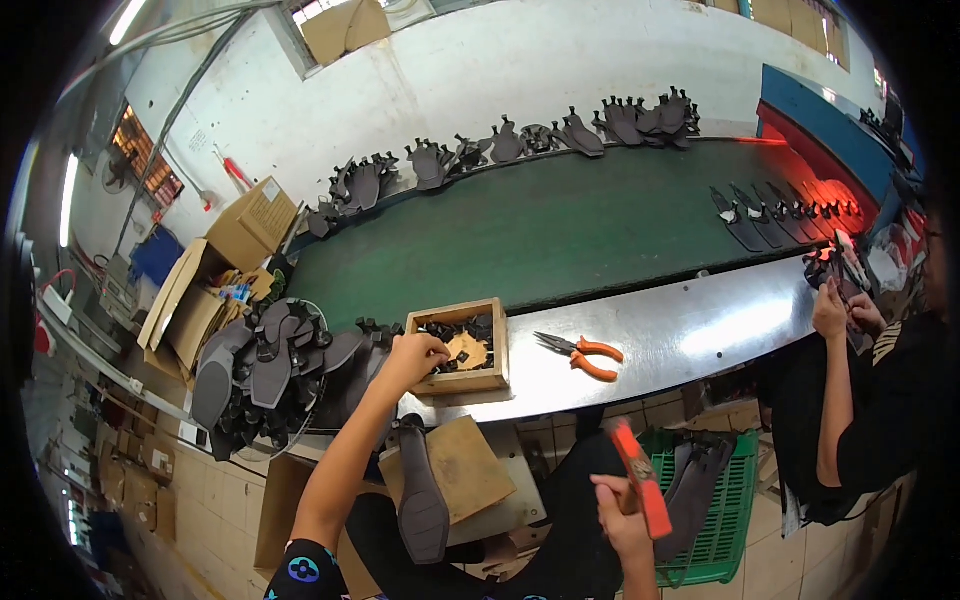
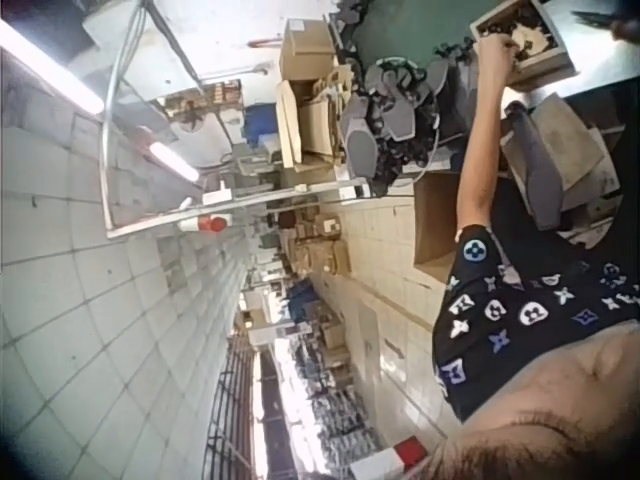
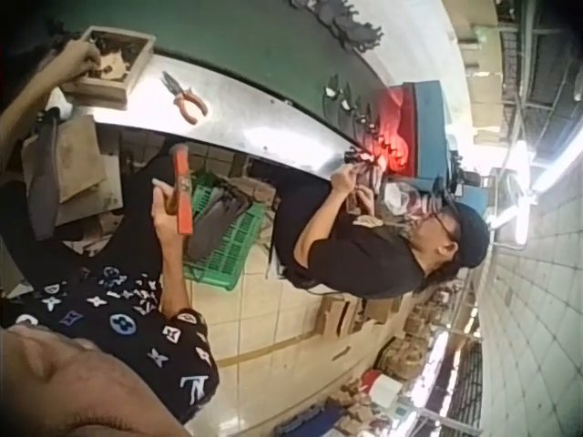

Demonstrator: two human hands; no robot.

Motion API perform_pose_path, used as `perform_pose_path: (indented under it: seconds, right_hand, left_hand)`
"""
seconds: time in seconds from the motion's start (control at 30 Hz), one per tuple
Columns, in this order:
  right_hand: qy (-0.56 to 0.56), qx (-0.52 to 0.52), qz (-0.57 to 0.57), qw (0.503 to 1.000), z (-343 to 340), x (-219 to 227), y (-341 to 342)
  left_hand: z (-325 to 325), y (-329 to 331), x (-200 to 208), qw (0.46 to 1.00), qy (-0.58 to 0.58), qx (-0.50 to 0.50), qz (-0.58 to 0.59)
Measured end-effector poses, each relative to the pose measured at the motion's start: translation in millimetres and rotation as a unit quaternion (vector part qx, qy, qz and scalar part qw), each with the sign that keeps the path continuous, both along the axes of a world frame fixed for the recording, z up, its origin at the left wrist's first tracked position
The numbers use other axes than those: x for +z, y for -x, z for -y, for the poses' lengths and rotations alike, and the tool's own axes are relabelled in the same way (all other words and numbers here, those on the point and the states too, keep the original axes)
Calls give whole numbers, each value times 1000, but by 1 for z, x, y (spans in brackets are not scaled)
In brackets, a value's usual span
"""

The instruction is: Manually assemble and hammer components of a shoe sole at a manufacturing workstation.

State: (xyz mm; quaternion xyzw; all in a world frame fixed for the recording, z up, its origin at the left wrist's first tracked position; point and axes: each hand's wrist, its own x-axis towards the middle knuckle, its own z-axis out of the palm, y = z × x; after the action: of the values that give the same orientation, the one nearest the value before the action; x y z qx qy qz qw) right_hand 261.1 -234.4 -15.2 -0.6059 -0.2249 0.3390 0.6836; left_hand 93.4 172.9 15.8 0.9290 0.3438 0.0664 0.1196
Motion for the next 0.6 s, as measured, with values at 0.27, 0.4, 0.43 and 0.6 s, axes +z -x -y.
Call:
perform_pose_path:
  seconds: [0.27, 0.4, 0.43, 0.6]
  right_hand:
    - [-122, 67, 90, 986, -77, 23, 5]
    - [-133, 95, 89, 983, -83, 50, 18]
    - [-143, 92, 78, 982, -84, 52, 19]
    - [-197, 134, 59, 969, -95, 98, 32]
  left_hand:
    - [12, -16, 15, 997, -3, -58, -43]
    - [16, 1, 22, 981, -51, -27, 187]
    - [34, -2, 35, 980, -50, -35, 190]
    - [167, 29, 114, 886, 9, 59, 461]
